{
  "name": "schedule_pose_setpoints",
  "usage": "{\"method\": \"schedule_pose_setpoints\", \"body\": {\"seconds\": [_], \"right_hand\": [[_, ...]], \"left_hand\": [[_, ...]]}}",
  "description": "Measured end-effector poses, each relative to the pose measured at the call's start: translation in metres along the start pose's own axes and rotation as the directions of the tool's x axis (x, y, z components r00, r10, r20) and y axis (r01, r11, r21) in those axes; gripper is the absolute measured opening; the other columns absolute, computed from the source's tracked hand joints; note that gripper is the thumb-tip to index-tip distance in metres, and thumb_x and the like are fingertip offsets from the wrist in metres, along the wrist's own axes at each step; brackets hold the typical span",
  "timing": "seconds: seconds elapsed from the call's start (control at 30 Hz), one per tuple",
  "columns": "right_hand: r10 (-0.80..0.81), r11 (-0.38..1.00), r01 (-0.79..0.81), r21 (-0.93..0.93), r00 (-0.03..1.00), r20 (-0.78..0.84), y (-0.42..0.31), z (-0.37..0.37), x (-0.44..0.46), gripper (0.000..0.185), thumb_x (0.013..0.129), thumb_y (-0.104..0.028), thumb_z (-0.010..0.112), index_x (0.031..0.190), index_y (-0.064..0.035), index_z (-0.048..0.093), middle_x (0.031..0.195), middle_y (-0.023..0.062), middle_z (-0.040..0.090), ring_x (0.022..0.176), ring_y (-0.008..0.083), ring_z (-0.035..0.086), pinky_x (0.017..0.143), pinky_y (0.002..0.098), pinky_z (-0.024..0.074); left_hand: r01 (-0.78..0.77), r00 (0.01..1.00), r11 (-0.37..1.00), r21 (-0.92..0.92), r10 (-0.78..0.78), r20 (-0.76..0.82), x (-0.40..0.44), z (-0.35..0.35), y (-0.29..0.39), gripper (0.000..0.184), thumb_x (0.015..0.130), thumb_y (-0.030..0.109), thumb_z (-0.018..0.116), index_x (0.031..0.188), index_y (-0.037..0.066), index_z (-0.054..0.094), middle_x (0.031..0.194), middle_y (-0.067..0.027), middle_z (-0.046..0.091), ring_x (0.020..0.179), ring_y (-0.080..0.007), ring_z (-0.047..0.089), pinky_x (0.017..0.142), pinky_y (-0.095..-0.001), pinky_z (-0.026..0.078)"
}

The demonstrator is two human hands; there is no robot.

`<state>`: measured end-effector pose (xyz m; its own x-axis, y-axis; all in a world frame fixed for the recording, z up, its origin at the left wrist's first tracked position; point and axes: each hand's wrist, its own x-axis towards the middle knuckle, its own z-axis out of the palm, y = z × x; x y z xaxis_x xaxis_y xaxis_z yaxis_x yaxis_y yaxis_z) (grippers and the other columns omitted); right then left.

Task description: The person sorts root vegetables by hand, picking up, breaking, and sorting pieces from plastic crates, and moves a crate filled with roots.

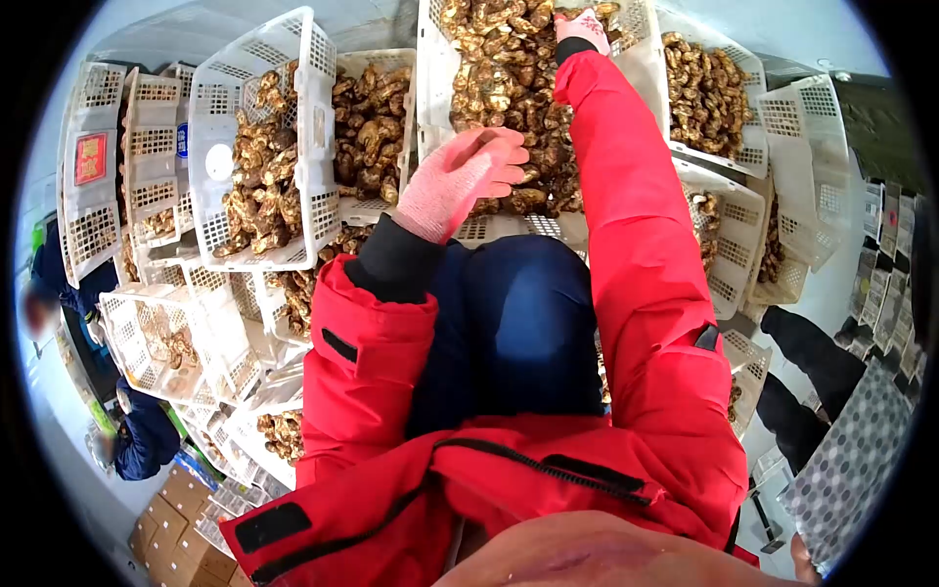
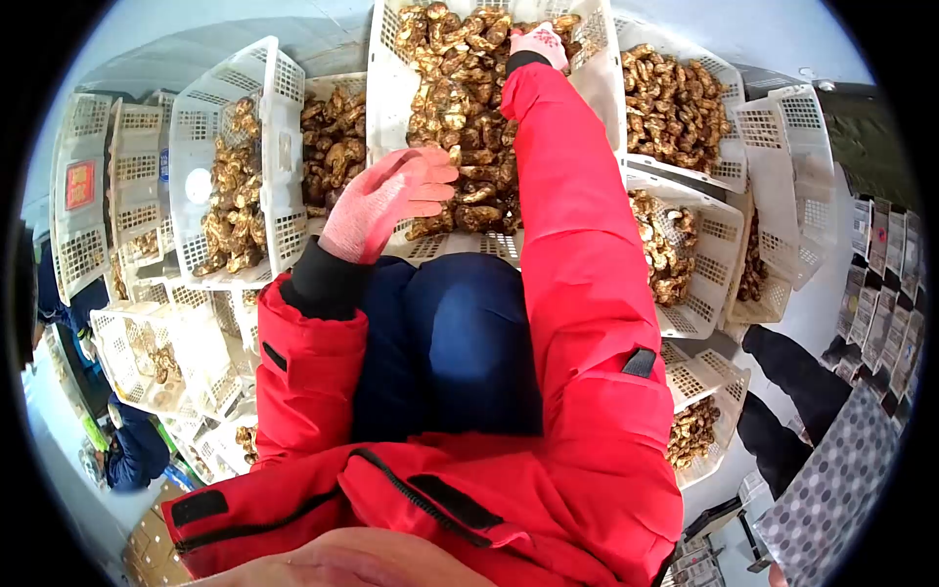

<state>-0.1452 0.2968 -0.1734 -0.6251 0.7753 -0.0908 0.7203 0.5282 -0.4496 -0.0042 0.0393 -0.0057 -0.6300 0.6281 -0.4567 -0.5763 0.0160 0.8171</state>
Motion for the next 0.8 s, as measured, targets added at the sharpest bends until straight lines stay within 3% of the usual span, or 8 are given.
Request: {"method": "schedule_pose_setpoints", "body": {"seconds": [0.07, 0.2, 0.23, 0.27, 0.43, 0.53, 0.7, 0.8], "right_hand": [[-0.015, 0.994, 0.016, -0.104, 1.000, 0.002, 0.002, 0.010, 0.011, 0.042, 0.072, -0.040, 0.056, 0.098, -0.0071, 0.051, 0.094, 0.0138, 0.060, 0.090, 0.0265, 0.057, 0.074, 0.0376, 0.0456], [-0.222, 0.881, 0.297, 0.368, 0.947, -0.232, 0.046, 0.053, 0.036, 0.056, 0.070, -0.014, 0.057, 0.123, -0.0096, 0.040, 0.092, 0.0127, 0.061, 0.087, 0.0237, 0.058, 0.075, 0.0339, 0.0461], [-0.174, 0.561, 0.084, 0.823, 0.985, 0.019, 0.050, 0.051, 0.031, 0.056, 0.073, -0.004, 0.052, 0.125, -0.0052, 0.033, 0.092, 0.0129, 0.059, 0.086, 0.0228, 0.057, 0.071, 0.0315, 0.0469], [-0.258, 0.083, -0.242, 0.967, 0.932, 0.255, 0.047, 0.037, 0.018, 0.058, 0.075, 0.007, 0.048, 0.128, -0.0008, 0.027, 0.092, 0.0132, 0.056, 0.084, 0.0220, 0.055, 0.068, 0.0291, 0.0477], [-0.650, -0.380, -0.570, 0.728, 0.725, 0.229, 0.045, -0.050, -0.068, 0.036, 0.082, -0.004, 0.049, 0.116, 0.0003, 0.036, 0.106, 0.0172, 0.048, 0.096, 0.0268, 0.050, 0.080, 0.0359, 0.0479], [-0.727, -0.389, -0.637, 0.666, 0.656, 0.203, 0.036, -0.096, -0.109, 0.026, 0.083, -0.003, 0.046, 0.109, 0.0018, 0.041, 0.107, 0.0191, 0.048, 0.096, 0.0288, 0.051, 0.084, 0.0369, 0.0465], [-0.653, -0.258, -0.391, 0.883, 0.745, 0.139, 0.036, -0.121, -0.140, 0.012, 0.082, -0.004, 0.050, 0.093, 0.0004, 0.048, 0.096, 0.0157, 0.056, 0.086, 0.0239, 0.055, 0.078, 0.0360, 0.0467], [-0.724, -0.166, -0.328, 0.930, 0.681, 0.111, 0.033, -0.136, -0.152, 0.008, 0.082, -0.004, 0.051, 0.088, -0.0008, 0.049, 0.096, 0.0162, 0.056, 0.086, 0.0238, 0.055, 0.076, 0.0355, 0.0471]], "left_hand": [[0.001, 1.000, 1.000, -0.013, -0.001, -0.011, 0.000, 0.003, 0.003, 0.039, 0.088, 0.026, 0.043, 0.115, -0.002, 0.043, 0.106, -0.0148, 0.054, 0.091, -0.0209, 0.056, 0.079, -0.0296, 0.043], [0.001, 1.000, 1.000, 0.014, -0.001, -0.029, 0.000, 0.003, 0.004, 0.038, 0.088, 0.025, 0.043, 0.114, -0.002, 0.044, 0.105, -0.0144, 0.055, 0.091, -0.0201, 0.056, 0.078, -0.0288, 0.043], [-0.007, 1.000, 1.000, 0.014, 0.007, -0.025, 0.001, 0.001, 0.001, 0.037, 0.088, 0.024, 0.043, 0.114, -0.002, 0.044, 0.105, -0.0143, 0.055, 0.090, -0.0199, 0.056, 0.078, -0.0284, 0.044], [-0.020, 1.000, 1.000, -0.016, 0.020, -0.008, 0.002, -0.002, -0.002, 0.037, 0.088, 0.024, 0.043, 0.114, -0.002, 0.044, 0.104, -0.0140, 0.055, 0.090, -0.0196, 0.056, 0.077, -0.0282, 0.044], [-0.033, 0.999, 0.999, 0.003, 0.033, -0.011, 0.005, -0.010, -0.011, 0.037, 0.088, 0.025, 0.042, 0.114, -0.002, 0.044, 0.104, -0.0136, 0.055, 0.091, -0.0205, 0.056, 0.078, -0.0297, 0.044], [-0.021, 0.999, 1.000, -0.007, 0.020, -0.040, 0.004, -0.009, -0.014, 0.033, 0.085, 0.023, 0.048, 0.110, 0.001, 0.048, 0.097, -0.0112, 0.058, 0.083, -0.0192, 0.057, 0.070, -0.0291, 0.046], [-0.002, 0.999, 0.999, -0.051, 0.000, -0.041, -0.002, -0.018, -0.020, 0.036, 0.083, 0.029, 0.053, 0.108, 0.004, 0.049, 0.100, -0.0112, 0.057, 0.088, -0.0221, 0.057, 0.074, -0.0333, 0.045], [0.025, 0.998, 1.000, 0.016, -0.024, -0.061, -0.007, -0.016, -0.016, 0.041, 0.085, 0.031, 0.048, 0.116, 0.003, 0.044, 0.109, -0.0137, 0.053, 0.095, -0.0241, 0.054, 0.083, -0.0342, 0.042]]}}
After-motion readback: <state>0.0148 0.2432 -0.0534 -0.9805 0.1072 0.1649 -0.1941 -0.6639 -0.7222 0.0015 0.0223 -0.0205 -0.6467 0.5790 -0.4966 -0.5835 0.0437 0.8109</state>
